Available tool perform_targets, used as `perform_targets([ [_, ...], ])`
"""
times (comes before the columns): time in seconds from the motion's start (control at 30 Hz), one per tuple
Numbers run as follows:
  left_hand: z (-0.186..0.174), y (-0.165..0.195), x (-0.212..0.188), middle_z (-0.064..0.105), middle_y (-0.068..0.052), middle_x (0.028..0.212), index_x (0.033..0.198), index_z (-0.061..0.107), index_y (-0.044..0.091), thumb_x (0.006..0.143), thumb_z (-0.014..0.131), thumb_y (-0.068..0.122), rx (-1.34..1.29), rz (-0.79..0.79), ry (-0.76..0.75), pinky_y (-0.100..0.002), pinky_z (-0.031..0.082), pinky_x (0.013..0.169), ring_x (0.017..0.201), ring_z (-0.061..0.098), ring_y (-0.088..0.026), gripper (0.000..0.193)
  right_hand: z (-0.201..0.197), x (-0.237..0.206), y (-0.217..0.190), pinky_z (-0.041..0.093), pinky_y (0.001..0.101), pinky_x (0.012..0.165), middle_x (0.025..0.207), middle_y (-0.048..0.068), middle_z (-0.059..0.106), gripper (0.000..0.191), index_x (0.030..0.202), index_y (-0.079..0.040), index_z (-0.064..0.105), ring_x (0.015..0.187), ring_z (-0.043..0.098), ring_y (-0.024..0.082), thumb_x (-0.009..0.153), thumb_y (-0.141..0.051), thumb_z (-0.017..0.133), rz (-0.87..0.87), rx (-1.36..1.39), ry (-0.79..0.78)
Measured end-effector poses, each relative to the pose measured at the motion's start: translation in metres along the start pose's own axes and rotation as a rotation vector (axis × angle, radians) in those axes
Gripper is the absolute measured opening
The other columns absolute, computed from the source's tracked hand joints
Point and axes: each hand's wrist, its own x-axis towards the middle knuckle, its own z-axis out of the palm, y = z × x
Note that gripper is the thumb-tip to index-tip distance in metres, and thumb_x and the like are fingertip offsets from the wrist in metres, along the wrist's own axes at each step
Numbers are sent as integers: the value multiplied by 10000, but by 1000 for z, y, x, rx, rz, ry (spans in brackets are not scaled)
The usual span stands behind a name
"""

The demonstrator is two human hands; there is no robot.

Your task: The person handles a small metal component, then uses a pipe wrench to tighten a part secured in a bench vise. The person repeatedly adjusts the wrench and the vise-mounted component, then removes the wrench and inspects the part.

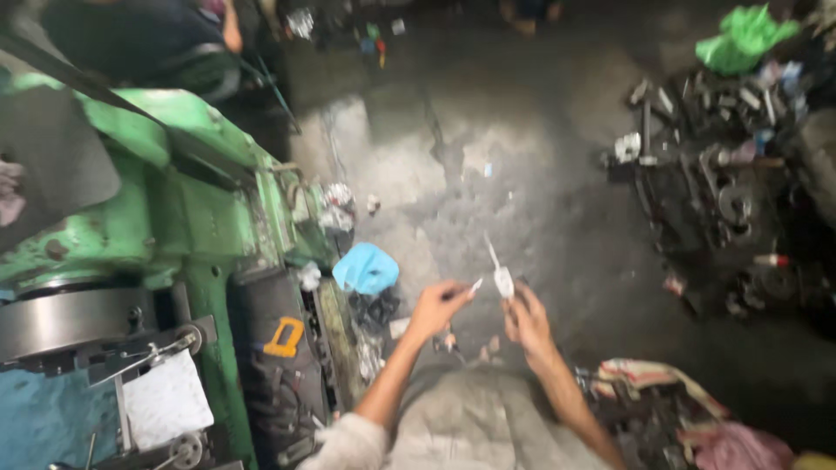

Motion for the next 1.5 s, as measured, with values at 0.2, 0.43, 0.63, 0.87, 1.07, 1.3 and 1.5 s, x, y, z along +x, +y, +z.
perform_targets([
  [0.2, 5, 75, 110, 738, -51, 771, 1099, 791, 100, 876, 791, 260, 38, 294, 50, -267, 483, 578, 629, 584, -74, 275, 7, 86, -71, 245, 218, 390, 766, -40, 493, 388, 1388, -18, 557, 444, 324, 16, 1059, -222, 545, -87, 144, -132],
  [0.43, -5, 143, 261, 749, -79, 864, 1069, 795, 82, 887, 799, 231, 130, 465, 160, -290, 518, 630, 683, 642, -134, 235, -1, 238, -155, 272, 196, 434, 800, -30, 544, 410, 1421, -65, 565, 511, 364, 10, 1022, -159, 584, -153, 8, -170],
  [0.63, -21, 235, 375, 682, -92, 843, 1041, 784, 88, 906, 777, 220, 316, 499, 270, -326, 532, 641, 704, 673, -213, 189, -10, 378, -233, 397, 183, 595, 947, -22, 607, 433, 1457, -23, 557, 715, 488, 15, 1036, -103, 625, -370, -133, -252],
  [0.87, -70, 310, 470, 617, -85, 854, 1125, 756, 106, 952, 740, 171, 422, 574, 529, -373, 508, 650, 745, 634, -255, 186, 47, 507, -318, 397, 188, 560, 911, -18, 602, 449, 1455, -23, 536, 703, 505, 20, 1020, -91, 626, -360, -258, -361],
  [1.07, -172, 318, 572, 607, -79, 820, 1121, 771, 96, 932, 751, 138, 233, 439, 689, -340, 481, 649, 695, 595, -223, 194, 168, 617, -376, 350, 189, 482, 889, 3, 596, 455, 1437, -17, 511, 626, 466, 24, 990, -45, 587, -277, -141, -497],
  [1.3, -324, 318, 730, 683, -79, 1084, 1086, 764, 111, 911, 757, 163, 210, 475, 926, -357, 489, 928, 1061, 601, -281, 182, 346, 753, -447, 534, 306, 871, 1205, 96, 674, 429, 1425, -16, 554, 1054, 647, 148, 1002, 26, 619, -759, -522, -450],
  [1.5, -432, 357, 843, 639, -72, 1113, 1156, 736, 90, 942, 757, 252, -246, 246, 815, -334, 466, 906, 1061, 578, -220, 269, 476, 831, -550, 565, 350, 738, 1000, 102, 721, 479, 1356, -98, 648, 850, 723, 253, 897, 36, 680, -1134, -1014, -264],
])
